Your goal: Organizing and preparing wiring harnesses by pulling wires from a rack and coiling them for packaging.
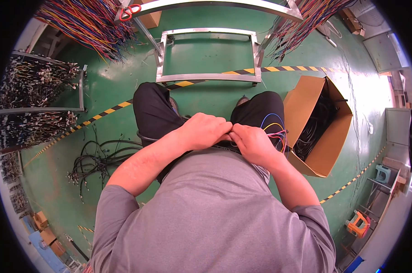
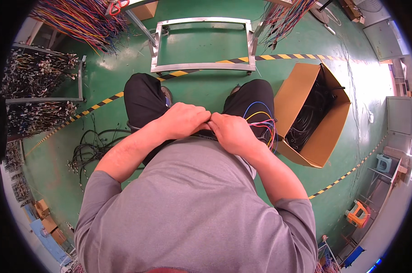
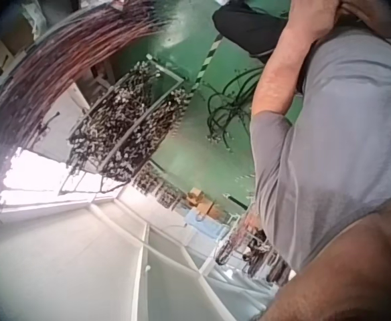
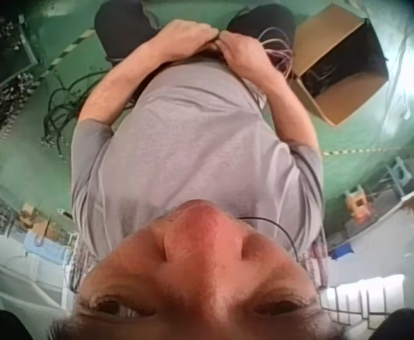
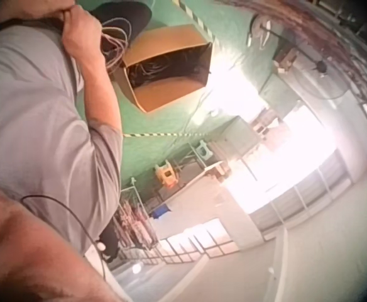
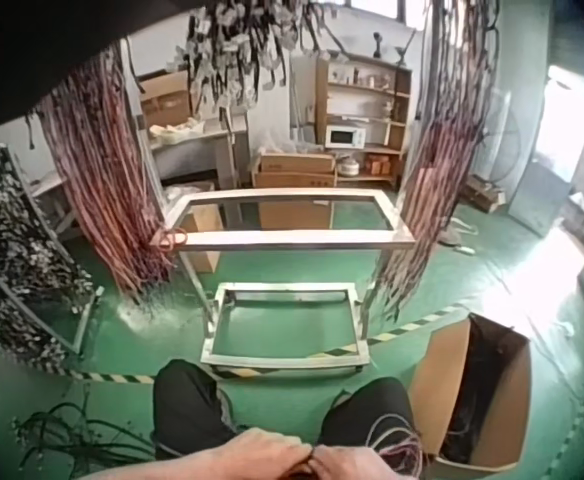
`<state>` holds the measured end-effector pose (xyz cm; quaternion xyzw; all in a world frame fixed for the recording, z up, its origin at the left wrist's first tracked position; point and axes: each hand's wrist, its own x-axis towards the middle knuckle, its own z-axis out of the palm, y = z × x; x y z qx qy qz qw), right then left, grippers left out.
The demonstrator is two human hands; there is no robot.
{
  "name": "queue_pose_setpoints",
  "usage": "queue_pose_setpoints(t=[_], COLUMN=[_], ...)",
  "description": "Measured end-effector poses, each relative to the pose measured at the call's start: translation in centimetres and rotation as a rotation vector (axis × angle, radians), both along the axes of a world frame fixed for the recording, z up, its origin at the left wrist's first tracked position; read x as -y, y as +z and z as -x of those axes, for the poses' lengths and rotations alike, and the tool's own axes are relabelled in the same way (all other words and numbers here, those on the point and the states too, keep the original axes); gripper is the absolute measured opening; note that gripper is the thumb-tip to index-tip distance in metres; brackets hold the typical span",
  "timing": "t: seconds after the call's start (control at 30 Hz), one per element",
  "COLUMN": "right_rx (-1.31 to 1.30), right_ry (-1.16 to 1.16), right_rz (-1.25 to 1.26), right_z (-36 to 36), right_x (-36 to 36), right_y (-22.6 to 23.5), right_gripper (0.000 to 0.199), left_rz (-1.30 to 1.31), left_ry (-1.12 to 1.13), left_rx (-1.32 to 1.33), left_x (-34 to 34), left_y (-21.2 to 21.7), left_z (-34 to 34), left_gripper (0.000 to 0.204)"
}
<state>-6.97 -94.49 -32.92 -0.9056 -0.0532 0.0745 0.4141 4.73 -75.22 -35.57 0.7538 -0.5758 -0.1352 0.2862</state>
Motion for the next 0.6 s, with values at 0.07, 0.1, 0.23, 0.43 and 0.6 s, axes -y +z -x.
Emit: queue_pose_setpoints(t=[0.07, 0.1, 0.23, 0.43, 0.6], right_rx=[-0.008, 0.035, 0.047, -0.024, 0.167], right_ry=[0.033, 0.069, 0.085, -0.003, 0.086], right_rz=[-0.008, 0.052, 0.130, 0.110, 0.125], right_z=[0.1, 0.1, 0.5, -0.4, -0.7], right_x=[0.8, 1.5, 2.2, 0.3, 2.2], right_y=[-0.1, 0.0, 0.2, -0.4, 0.6], right_gripper=[0.014, 0.014, 0.014, 0.018, 0.013], left_rz=[-0.116, -0.118, -0.170, -0.089, -0.144], left_ry=[-0.023, -0.020, 0.024, -0.002, 0.007], left_rx=[0.036, 0.035, 0.071, 0.053, 0.057], left_x=[-0.5, -0.7, -0.9, 0.2, -0.3], left_y=[0.3, 0.5, 0.7, 0.5, 0.8], left_z=[-0.3, -0.4, -0.5, -0.1, -1.1], left_gripper=[0.025, 0.025, 0.025, 0.021, 0.018])
